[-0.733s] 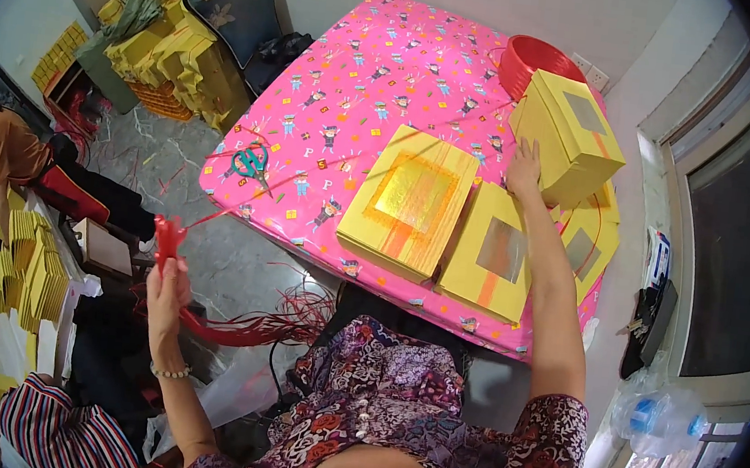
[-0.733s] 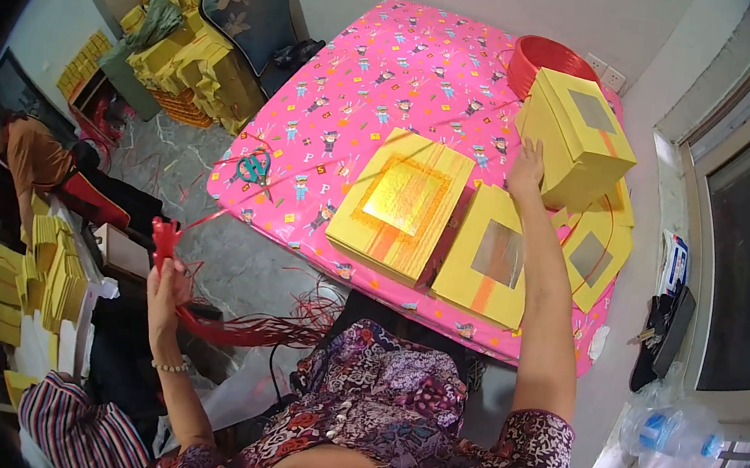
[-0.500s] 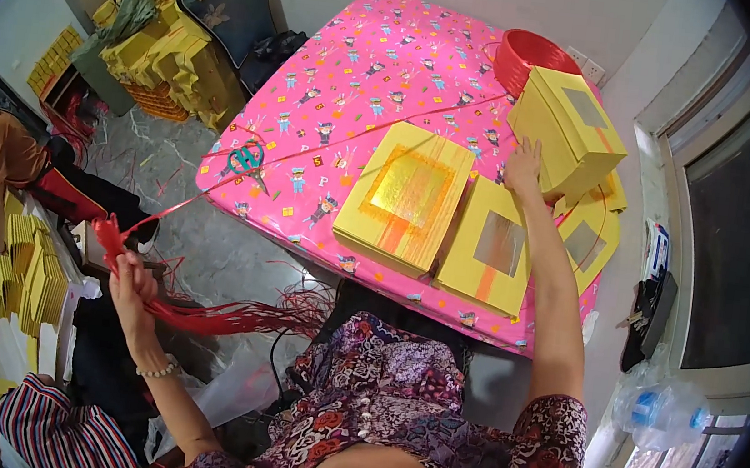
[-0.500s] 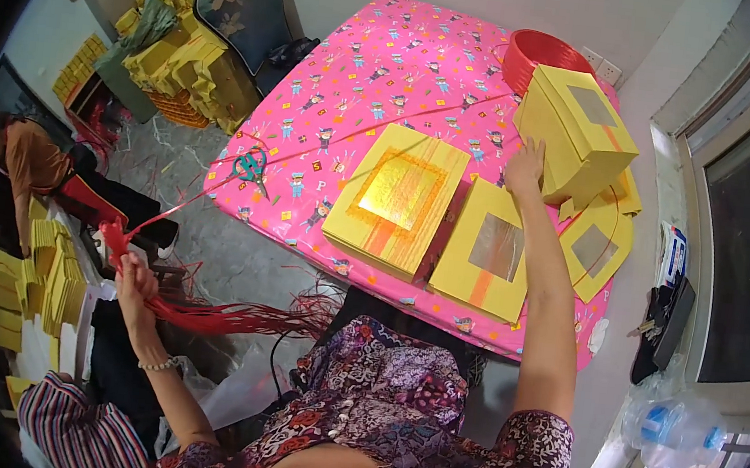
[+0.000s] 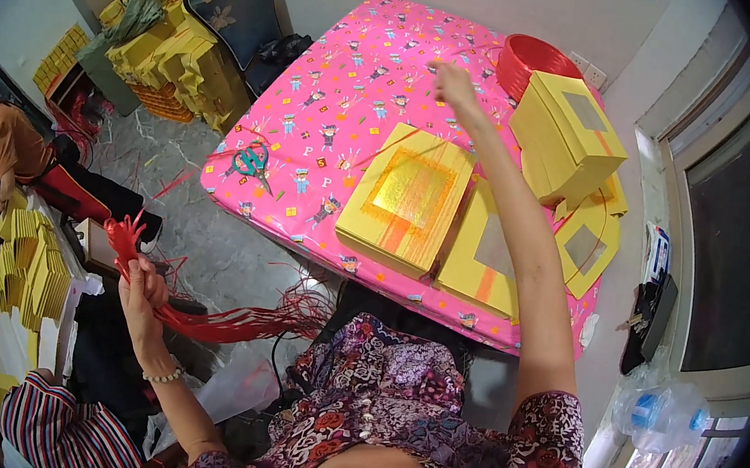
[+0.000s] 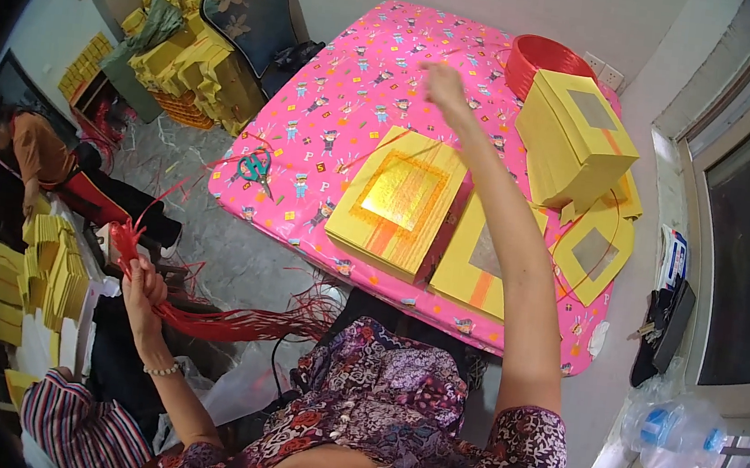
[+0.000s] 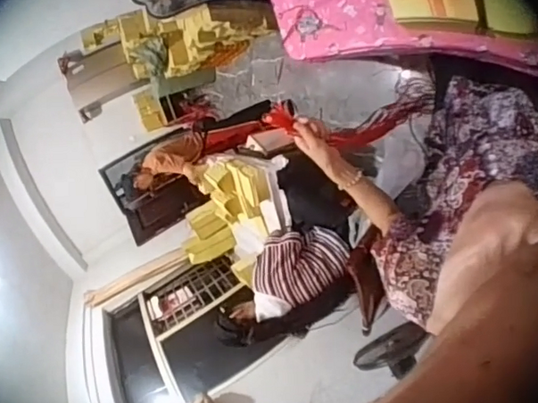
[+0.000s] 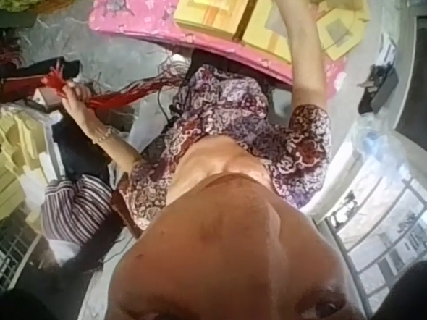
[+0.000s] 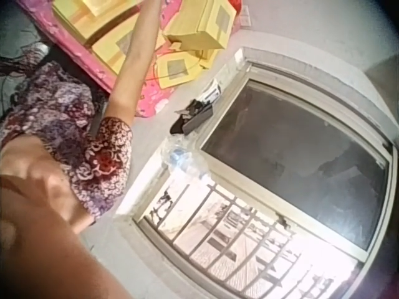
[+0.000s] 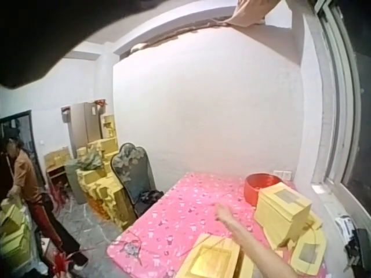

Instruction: Tying together bundles of red plastic ribbons for packaging.

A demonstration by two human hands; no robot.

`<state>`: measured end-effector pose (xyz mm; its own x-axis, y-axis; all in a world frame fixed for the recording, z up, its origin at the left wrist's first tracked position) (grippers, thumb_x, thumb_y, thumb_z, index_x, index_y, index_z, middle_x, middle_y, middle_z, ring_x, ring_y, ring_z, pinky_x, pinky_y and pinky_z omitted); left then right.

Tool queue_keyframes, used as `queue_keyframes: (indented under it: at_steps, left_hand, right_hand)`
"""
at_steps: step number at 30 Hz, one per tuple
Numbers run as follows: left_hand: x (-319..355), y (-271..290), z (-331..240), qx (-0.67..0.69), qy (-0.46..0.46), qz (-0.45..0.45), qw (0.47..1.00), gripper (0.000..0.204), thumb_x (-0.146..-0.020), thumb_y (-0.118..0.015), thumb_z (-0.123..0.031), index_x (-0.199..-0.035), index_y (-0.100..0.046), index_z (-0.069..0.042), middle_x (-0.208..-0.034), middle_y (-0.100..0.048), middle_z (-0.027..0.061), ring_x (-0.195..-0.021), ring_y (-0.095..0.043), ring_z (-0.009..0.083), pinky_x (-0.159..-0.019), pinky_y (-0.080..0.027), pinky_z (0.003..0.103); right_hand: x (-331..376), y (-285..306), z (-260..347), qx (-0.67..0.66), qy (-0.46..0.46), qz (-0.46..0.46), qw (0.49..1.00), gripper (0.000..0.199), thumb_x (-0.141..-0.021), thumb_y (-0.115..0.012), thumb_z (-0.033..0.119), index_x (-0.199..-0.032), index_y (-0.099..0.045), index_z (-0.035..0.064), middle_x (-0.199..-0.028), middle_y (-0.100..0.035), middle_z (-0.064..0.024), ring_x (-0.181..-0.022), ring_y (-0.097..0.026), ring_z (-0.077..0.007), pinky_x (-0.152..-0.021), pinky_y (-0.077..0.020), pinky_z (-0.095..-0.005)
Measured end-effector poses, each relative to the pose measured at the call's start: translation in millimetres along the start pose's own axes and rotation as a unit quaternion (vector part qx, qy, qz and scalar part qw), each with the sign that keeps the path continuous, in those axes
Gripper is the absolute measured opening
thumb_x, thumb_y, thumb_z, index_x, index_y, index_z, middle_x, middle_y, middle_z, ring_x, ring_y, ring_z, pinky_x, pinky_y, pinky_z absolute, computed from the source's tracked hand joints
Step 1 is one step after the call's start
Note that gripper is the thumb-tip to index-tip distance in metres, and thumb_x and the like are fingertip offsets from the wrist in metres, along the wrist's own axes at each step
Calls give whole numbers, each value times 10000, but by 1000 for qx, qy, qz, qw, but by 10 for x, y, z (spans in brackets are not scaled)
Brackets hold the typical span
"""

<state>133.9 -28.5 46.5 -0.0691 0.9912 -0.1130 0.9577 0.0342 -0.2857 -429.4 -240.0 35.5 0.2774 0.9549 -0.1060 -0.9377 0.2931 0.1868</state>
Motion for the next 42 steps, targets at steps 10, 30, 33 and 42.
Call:
queue_keyframes:
  at_steps: [10,30,33,42]
  left_hand:
    - [211,-373,147,-124,35,54,990,189,-982,-441,-228,-879,-486,-76,-595,-300,-81,-473,-258,27,-428,-188,209]
    - [128,-1152,416,-96,31,149,984,255,-1012,-389,-262,-986,-522,-45,-635,-367,-76,-536,-307,18,-466,-245,193]
    - [137,-1273,485,-131,-41,78,987,292,-1018,-374,-298,-937,-495,-44,-621,-340,-74,-528,-317,29,-471,-260,196]
    - [78,-1289,605,-93,-56,19,994,307,-1014,-393,-312,-991,-555,-52,-760,-525,-32,-672,-451,41,-582,-352,193]
  right_hand:
    - [1232,-1514,932,481,161,176,844,446,-931,-465,394,-992,-621,-19,-1002,-622,-205,-930,-617,-348,-813,-483,-467]
    - [2522,-2409,983,-74,184,333,922,208,-941,-493,183,-903,-593,5,-856,-513,-117,-858,-533,-249,-750,-424,-382]
    - [2609,-2376,1038,-72,240,268,930,156,-911,-517,146,-907,-549,-6,-858,-486,-130,-838,-519,-277,-718,-422,-383]
    - [2759,-2243,1081,64,345,93,932,272,-855,-572,142,-1062,-487,-11,-988,-515,-169,-947,-520,-355,-798,-444,-423]
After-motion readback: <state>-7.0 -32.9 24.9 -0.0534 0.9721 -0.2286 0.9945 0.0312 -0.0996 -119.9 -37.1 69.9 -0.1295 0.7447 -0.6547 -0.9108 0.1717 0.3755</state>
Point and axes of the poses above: each hand's wrist, its own x-axis away from the middle knuckle, its own y-axis out of the back of the hand, z = x × y, the point moved 8 cm from there along -x, towards the middle knuckle
